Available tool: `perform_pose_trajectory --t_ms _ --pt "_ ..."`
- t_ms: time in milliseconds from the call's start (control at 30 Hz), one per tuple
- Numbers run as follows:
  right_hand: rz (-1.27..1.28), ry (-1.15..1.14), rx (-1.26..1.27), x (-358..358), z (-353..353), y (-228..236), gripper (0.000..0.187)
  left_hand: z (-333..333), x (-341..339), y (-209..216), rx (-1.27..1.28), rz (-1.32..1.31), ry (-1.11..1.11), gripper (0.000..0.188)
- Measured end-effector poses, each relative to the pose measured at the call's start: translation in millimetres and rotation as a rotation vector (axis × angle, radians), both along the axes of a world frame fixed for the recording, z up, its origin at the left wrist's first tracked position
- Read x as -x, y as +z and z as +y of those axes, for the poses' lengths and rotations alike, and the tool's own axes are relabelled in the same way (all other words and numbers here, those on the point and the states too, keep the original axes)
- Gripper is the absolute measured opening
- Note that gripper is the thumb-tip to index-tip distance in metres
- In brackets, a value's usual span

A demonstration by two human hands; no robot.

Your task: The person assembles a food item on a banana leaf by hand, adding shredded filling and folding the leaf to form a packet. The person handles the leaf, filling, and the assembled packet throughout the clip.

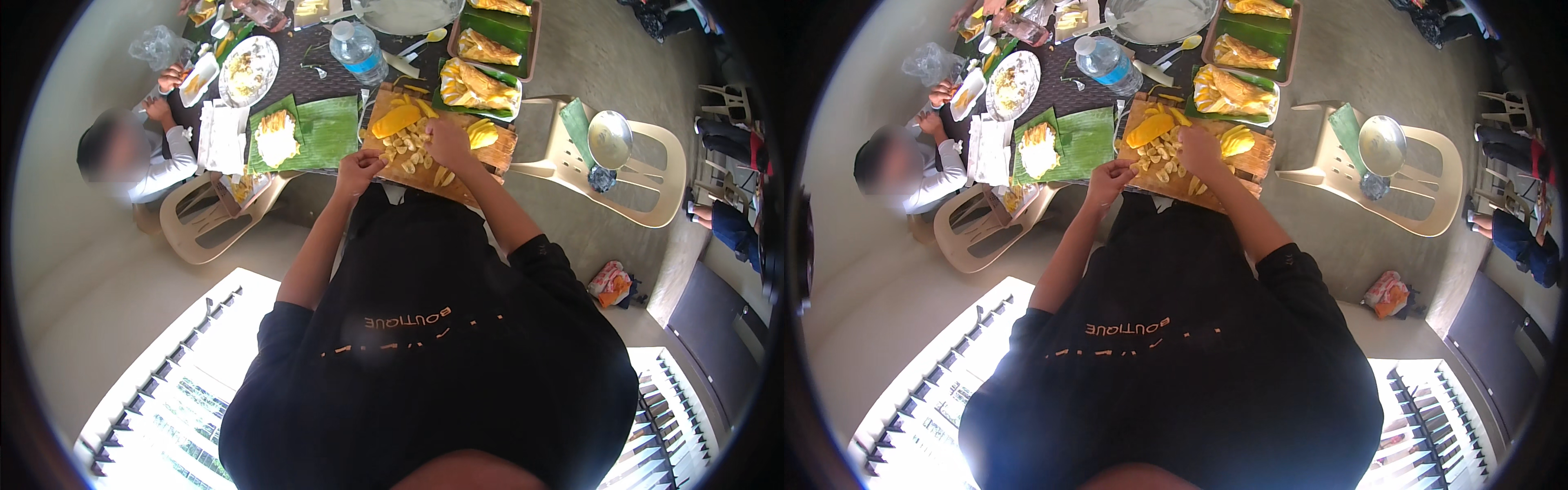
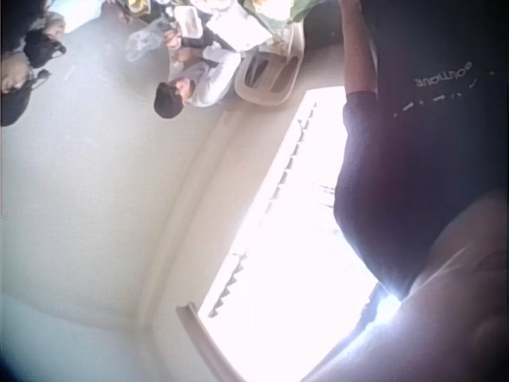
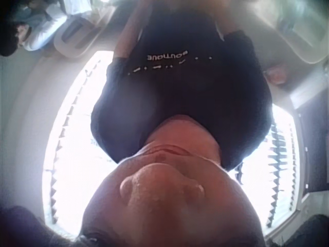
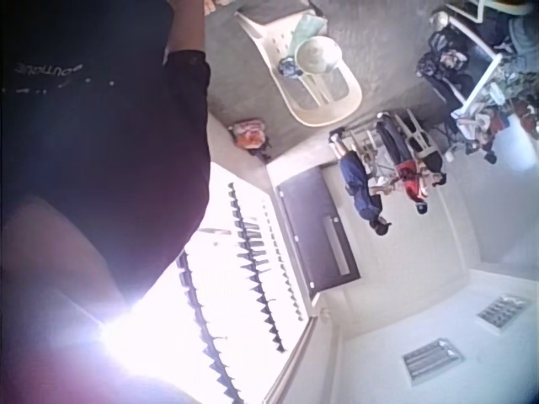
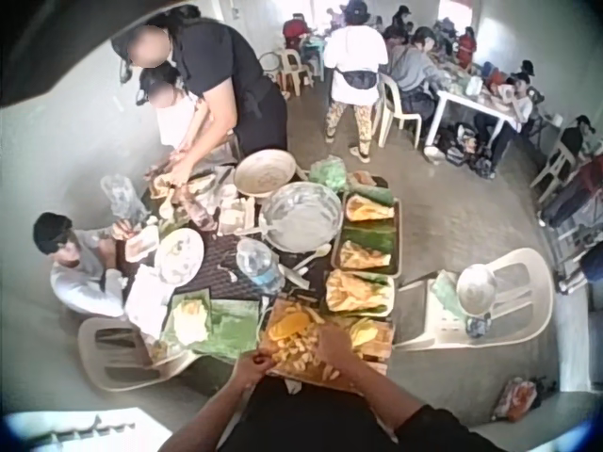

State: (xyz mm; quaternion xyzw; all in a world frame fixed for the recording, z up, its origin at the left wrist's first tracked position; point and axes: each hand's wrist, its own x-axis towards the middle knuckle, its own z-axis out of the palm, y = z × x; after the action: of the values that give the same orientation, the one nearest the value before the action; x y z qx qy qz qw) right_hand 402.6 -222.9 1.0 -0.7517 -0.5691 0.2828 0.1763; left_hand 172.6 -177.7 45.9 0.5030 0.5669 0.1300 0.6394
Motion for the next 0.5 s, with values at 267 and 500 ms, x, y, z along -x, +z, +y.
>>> perform_pose_trajectory --t_ms 267,500 --pt "0.071 -0.056 -0.049 8.9 -6.9 -6.4 0.017 2.2 16.5 2.4 0.062 -0.061 -0.031 0.03" --pt "0.05 -0.162 -0.005 9.7 -11.3 7.3 0.015 19.8 42.4 -3.7 0.096 -0.099 -0.071 0.03"
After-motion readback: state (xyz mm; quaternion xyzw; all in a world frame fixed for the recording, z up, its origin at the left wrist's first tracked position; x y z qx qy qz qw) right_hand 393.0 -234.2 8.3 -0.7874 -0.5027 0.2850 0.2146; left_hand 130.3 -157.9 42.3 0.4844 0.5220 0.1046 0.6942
